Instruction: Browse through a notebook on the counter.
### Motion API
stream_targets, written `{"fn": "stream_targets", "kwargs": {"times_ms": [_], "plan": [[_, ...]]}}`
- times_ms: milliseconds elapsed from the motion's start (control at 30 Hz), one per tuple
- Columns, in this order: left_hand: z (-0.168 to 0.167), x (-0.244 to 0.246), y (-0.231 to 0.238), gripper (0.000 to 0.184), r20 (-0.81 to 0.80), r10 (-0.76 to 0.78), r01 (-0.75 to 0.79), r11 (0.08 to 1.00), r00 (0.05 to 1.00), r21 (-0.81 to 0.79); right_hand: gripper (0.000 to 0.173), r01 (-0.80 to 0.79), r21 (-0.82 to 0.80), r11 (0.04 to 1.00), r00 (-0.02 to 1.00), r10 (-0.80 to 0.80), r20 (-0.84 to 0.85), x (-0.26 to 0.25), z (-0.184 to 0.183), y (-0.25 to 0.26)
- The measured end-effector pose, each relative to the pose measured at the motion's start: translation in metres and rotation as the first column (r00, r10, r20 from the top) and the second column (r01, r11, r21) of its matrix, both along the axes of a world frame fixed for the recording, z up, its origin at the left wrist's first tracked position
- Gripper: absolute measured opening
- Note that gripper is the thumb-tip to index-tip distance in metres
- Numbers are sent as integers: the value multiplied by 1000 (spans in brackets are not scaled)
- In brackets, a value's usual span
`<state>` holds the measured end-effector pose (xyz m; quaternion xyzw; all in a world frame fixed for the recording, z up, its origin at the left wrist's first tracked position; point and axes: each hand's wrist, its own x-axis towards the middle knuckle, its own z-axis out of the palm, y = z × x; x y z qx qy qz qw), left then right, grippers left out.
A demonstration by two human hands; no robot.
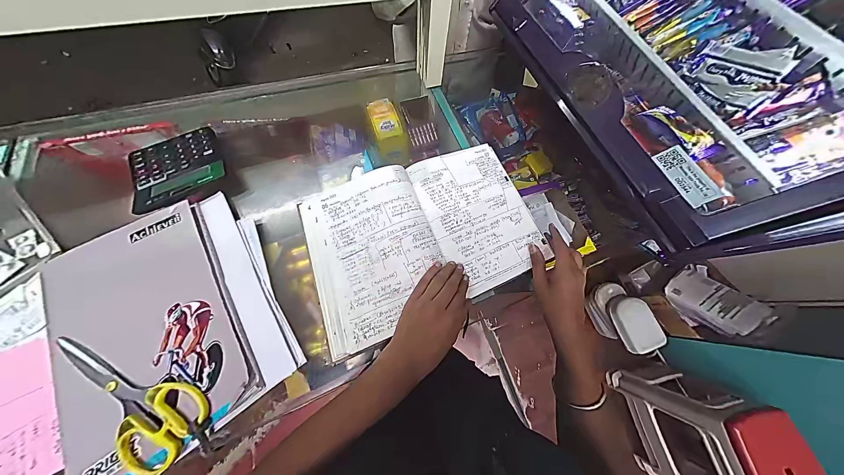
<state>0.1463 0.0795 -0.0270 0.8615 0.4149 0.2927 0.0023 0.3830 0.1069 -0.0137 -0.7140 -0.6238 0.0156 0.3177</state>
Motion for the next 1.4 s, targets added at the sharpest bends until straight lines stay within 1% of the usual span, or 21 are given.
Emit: {"fn": "stream_targets", "kwargs": {"times_ms": [67, 200, 367, 433, 500, 600, 667, 733, 800, 867, 900, 967, 1100, 1167, 1233, 1300, 1333, 1367, 1400], "plan": [[-5, -3, 0, 34, 46, -25, 24, 1000, 999, 19, 49, 10, 17, 1000, 1000, -9, -14, 1, 1, -6], [-10, -9, -9, 32, 112, -90, 90, 996, 990, 2, 47, -10, 56, 998, 996, 15, -86, 8, 2, -31], [-17, -18, -21, 33, 159, -120, 118, 993, 980, 21, 45, -32, 51, 998, 996, 36, -86, 9, 0, -62], [-19, -24, -27, 33, 181, -142, 140, 990, 973, 27, 45, -37, 32, 999, 989, 41, -141, 9, -1, -75], [-19, -29, -32, 33, 201, -165, 164, 986, 966, 22, 47, -39, 24, 999, 965, 44, -257, 11, -1, -86], [-20, -34, -37, 33, 201, -181, 183, 983, 963, 9, 49, -54, -16, 998, 868, 39, -494, 19, -4, -92], [-20, -33, -38, 33, 202, -173, 175, 985, 964, 11, 44, -71, -50, 996, 782, 25, -623, 26, -7, -88], [-19, -33, -38, 32, 211, -166, 168, 986, 963, 6, 39, -107, -119, 987, 667, -17, -745, 29, -9, -80], [-17, -33, -39, 30, 217, -153, 160, 987, 964, -14, 33, -159, -174, 972, 528, -65, -846, 27, -13, -74], [-14, -33, -42, 29, 220, -131, 143, 989, 967, -39, 27, -225, -222, 949, 403, -117, -908, 23, -13, -70], [-13, -32, -43, 29, 218, -120, 134, 990, 968, -47, 28, -254, -241, 937, 366, -138, -920, 20, -11, -69], [-12, -32, -46, 30, 203, -100, 114, 992, 974, -58, 30, -300, -249, 921, 342, -140, -929, 18, -8, -69], [-8, -30, -52, 30, 160, -72, 85, 994, 984, -76, 29, -328, -247, 912, 343, -129, -930, 18, -7, -74], [-2, -29, -55, 29, 187, -65, 88, 989, 980, -117, 29, -342, -257, 904, 339, -137, -931, 19, -6, -78], [7, -26, -59, 26, 323, -57, 126, 973, 945, -196, 29, -355, -263, 897, 342, -138, -930, 20, -5, -82], [22, -23, -63, 26, 511, -42, 226, 926, 858, -303, 30, -365, -259, 894, 341, -130, -931, 20, -6, -85], [32, -22, -64, 26, 602, -47, 321, 878, 797, -356, 30, -370, -255, 893, 342, -124, -932, 20, -7, -86], [43, -22, -64, 27, 692, -62, 452, 798, 719, -399, 30, -373, -250, 893, 340, -120, -933, 20, -8, -87], [55, -22, -64, 28, 778, -77, 602, 682, 624, -416, 30, -373, -247, 894, 336, -118, -934, 20, -8, -87]]}}
